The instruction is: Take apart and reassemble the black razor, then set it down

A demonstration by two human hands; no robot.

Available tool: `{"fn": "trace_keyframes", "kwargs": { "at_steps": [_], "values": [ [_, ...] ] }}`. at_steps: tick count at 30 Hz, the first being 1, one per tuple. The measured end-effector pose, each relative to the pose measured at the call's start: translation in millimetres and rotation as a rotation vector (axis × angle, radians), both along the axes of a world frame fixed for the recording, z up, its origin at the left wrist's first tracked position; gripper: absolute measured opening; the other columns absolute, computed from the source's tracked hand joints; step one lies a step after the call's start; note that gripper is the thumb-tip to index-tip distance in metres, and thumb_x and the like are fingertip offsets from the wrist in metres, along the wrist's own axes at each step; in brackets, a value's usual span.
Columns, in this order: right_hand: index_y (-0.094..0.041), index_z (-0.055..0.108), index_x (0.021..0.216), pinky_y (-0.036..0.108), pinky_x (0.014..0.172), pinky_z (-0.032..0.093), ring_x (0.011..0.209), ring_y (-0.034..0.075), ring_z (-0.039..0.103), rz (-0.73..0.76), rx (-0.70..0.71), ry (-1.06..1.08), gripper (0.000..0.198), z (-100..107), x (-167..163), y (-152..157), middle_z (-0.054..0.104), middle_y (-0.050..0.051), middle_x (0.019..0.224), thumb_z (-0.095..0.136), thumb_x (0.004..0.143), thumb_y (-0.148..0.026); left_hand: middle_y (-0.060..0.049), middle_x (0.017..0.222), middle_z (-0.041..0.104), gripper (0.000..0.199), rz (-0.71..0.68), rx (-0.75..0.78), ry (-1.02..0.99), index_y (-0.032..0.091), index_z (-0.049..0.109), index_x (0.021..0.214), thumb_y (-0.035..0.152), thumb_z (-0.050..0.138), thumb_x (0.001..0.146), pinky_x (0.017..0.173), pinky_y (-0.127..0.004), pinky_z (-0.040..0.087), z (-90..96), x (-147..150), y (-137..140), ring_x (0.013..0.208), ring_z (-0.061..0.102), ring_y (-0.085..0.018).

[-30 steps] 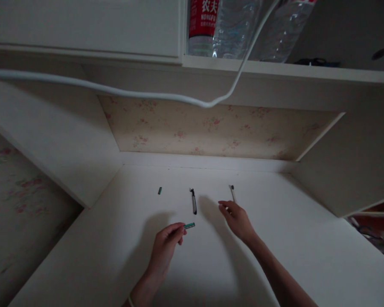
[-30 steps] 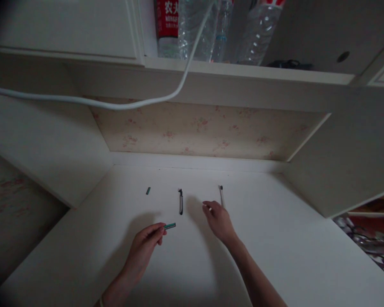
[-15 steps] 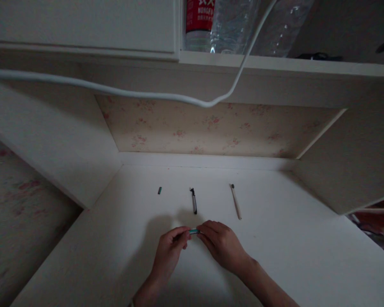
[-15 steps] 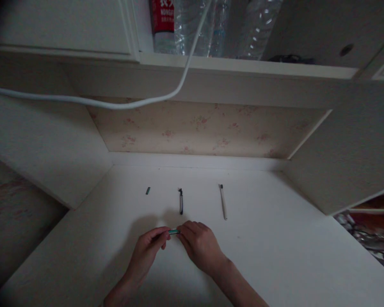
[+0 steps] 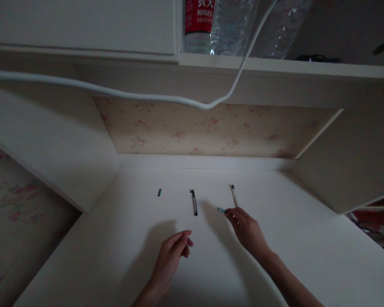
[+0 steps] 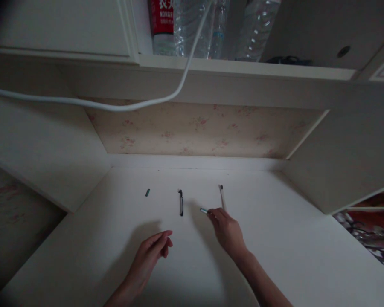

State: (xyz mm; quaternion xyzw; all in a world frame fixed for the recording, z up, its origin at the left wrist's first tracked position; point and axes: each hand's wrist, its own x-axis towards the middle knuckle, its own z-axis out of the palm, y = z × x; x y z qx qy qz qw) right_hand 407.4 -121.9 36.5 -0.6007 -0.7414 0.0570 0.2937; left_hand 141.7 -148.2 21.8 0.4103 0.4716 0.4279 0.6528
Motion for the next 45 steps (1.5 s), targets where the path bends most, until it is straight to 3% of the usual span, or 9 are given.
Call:
{"fn": "trace_keyframes", "kwargs": {
  "at_steps": [2,4,7,16,31,35,39,45],
  "values": [
    [-0.018,0.067,0.1,0.027,0.067,0.046,0.074,0.019,0.064,-0.257,-0.056,-0.002,0.033,-7.6,32.8,18.3,0.067,0.008,0.098,0.041,0.095,-0.039,-0.007,0.074,0.062,0.044,0.019,-0.017,-0.001,0.013,0.07,0.098,0.051,0.063,0.077,0.057,-0.024,0.037,-1.3,-6.0,-2.3,0.06,0.049,-0.012],
    [-0.021,0.069,0.102,0.026,0.07,0.045,0.081,0.02,0.065,-0.482,-0.214,-0.055,0.033,-14.8,61.7,35.0,0.068,0.006,0.101,0.043,0.093,-0.04,-0.007,0.073,0.062,0.045,0.037,-0.04,-0.014,0.012,0.07,0.096,0.051,0.065,0.075,0.057,-0.024,0.038,-2.9,-11.8,-5.6,0.06,0.049,-0.012],
    [-0.02,0.072,0.1,0.028,0.066,0.044,0.085,0.025,0.065,-0.601,-0.319,-0.08,0.034,-24.8,88.8,51.5,0.071,0.01,0.096,0.045,0.09,-0.039,-0.006,0.073,0.061,0.047,0.071,-0.079,-0.041,0.012,0.07,0.095,0.053,0.066,0.072,0.056,-0.024,0.038,-7.9,-20.3,-11.0,0.059,0.049,-0.013],
    [-0.023,0.072,0.104,0.029,0.06,0.043,0.087,0.029,0.066,-0.718,-0.479,-0.07,0.041,-44.0,91.0,66.3,0.071,0.012,0.097,0.044,0.087,-0.047,-0.006,0.071,0.062,0.049,0.183,-0.116,-0.035,0.013,0.071,0.092,0.055,0.071,0.065,0.054,-0.025,0.039,-30.3,-46.4,-13.1,0.059,0.05,-0.013],
    [-0.024,0.073,0.101,0.029,0.065,0.044,0.089,0.029,0.065,-0.707,-0.462,0.005,0.044,-39.3,85.5,60.2,0.072,0.01,0.096,0.047,0.084,-0.054,-0.006,0.072,0.062,0.05,0.18,-0.114,-0.006,0.013,0.072,0.091,0.056,0.071,0.064,0.053,-0.025,0.039,-21.9,-53.5,-3.5,0.058,0.05,-0.014],
    [-0.019,0.072,0.104,0.028,0.068,0.045,0.09,0.029,0.065,-0.696,-0.412,0.055,0.052,-37.3,85.1,45.2,0.072,0.011,0.096,0.039,0.087,-0.055,-0.006,0.075,0.064,0.042,0.112,0.048,0.169,0.015,0.071,0.092,0.052,0.064,0.074,0.056,-0.025,0.04,-7.2,-71.3,20.3,0.06,0.051,-0.014],
    [-0.017,0.072,0.1,0.028,0.067,0.046,0.083,0.027,0.066,-0.649,-0.322,0.256,0.056,-41.7,72.9,14.3,0.072,0.01,0.089,0.041,0.083,-0.06,-0.006,0.076,0.067,0.035,0.024,0.236,0.44,0.017,0.071,0.088,0.048,0.06,0.076,0.059,-0.028,0.043,-0.5,-96.2,71.5,0.063,0.056,-0.018],
    [-0.018,0.071,0.089,0.029,0.069,0.047,0.077,0.026,0.064,-0.421,-0.33,0.519,0.051,-50.5,19.5,-37.4,0.071,0.008,0.083,0.048,0.081,-0.063,-0.01,0.106,0.064,0.028,-0.107,0.678,0.876,0.019,0.067,0.103,0.025,0.054,0.079,0.09,-0.037,0.042,-1.6,-112.9,155.8,0.094,0.059,-0.024]
  ]
}}
